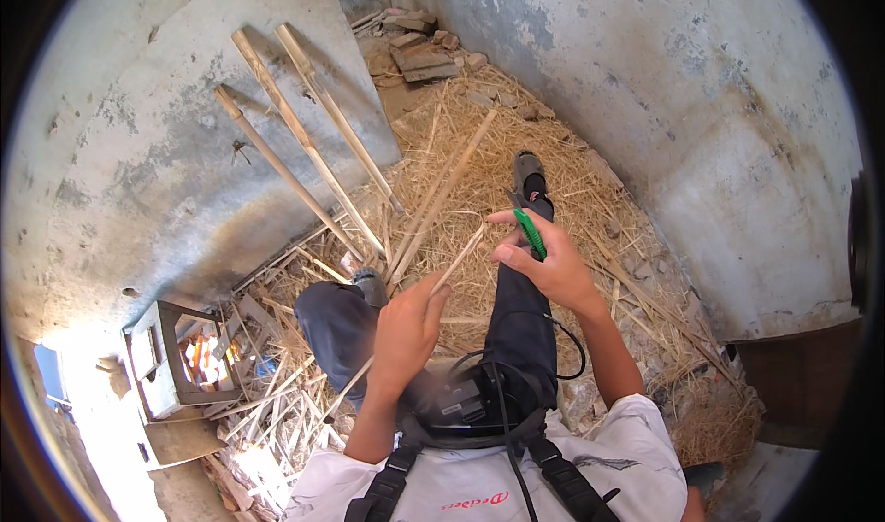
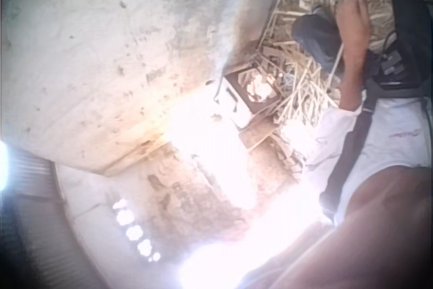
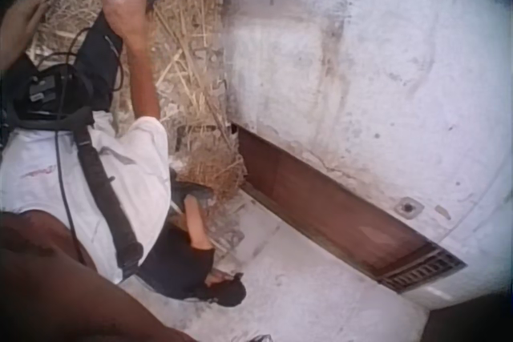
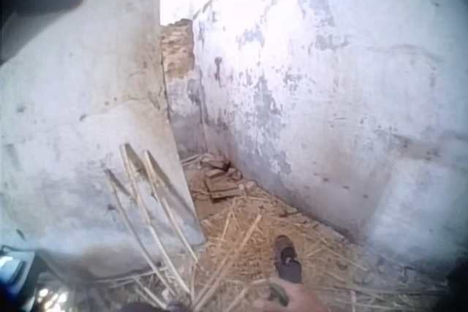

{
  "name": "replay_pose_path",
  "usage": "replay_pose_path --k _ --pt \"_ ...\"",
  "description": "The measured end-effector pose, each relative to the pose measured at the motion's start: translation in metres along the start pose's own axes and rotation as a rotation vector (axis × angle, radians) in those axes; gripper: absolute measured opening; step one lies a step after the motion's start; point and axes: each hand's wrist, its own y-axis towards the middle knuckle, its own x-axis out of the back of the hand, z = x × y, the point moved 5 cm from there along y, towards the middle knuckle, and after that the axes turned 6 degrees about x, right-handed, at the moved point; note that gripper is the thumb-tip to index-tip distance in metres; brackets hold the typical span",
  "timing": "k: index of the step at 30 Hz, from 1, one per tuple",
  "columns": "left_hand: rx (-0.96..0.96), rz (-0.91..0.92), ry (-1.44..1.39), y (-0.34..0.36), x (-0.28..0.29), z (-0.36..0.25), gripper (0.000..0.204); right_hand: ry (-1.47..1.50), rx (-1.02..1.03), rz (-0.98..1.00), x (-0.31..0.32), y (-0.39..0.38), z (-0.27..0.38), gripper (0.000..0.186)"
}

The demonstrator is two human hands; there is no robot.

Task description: The person whittles a strip of wood using a small knife while sitting on a floor covered in wood shavings.

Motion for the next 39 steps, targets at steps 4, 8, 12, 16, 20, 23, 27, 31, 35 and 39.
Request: replay_pose_path --k 4,8,12,16,20,23,27,31,35,39 --pt "0.052 -0.01 0.113 -0.003 -0.004 0.001 0.044 -0.001 -0.058 0.02 -0.008 0.004 0.003 0.054" --pt "0.005 -0.019 0.159 -0.006 -0.005 0.002 0.055 -0.023 -0.088 0.04 -0.011 0.006 0.007 0.052" --pt "0.029 0.067 0.164 -0.004 -0.009 -0.001 0.059 0.136 -0.016 0.007 -0.016 0.009 -0.015 0.049" --pt "-0.043 0.106 0.121 -0.005 -0.008 0.001 0.063 0.309 -0.118 0.02 -0.019 0.013 -0.016 0.04" --pt "-0.004 0.223 -0.032 -0.005 0.009 -0.003 0.073 0.38 -0.189 -0.021 -0.008 0.012 -0.022 0.035" --pt "0.006 0.236 -0.05 -0.012 0.034 0.02 0.08 0.456 -0.171 -0.062 0.005 0.013 -0.022 0.034" --pt "0.002 0.127 0.019 -0.035 0.087 0.062 0.091 0.584 -0.132 -0.113 0.033 0.015 -0.024 0.034" --pt "0.048 -0.081 0.136 -0.053 0.144 0.074 0.101 0.665 -0.081 -0.157 0.067 0.017 -0.023 0.035" --pt "0.085 0.032 0.088 -0.062 0.164 0.074 0.102 0.712 -0.011 -0.268 0.101 0.02 -0.026 0.037" --pt "0.173 0.202 -0.08 -0.072 0.159 0.089 0.09 0.668 0.032 -0.368 0.127 0.025 -0.034 0.038"
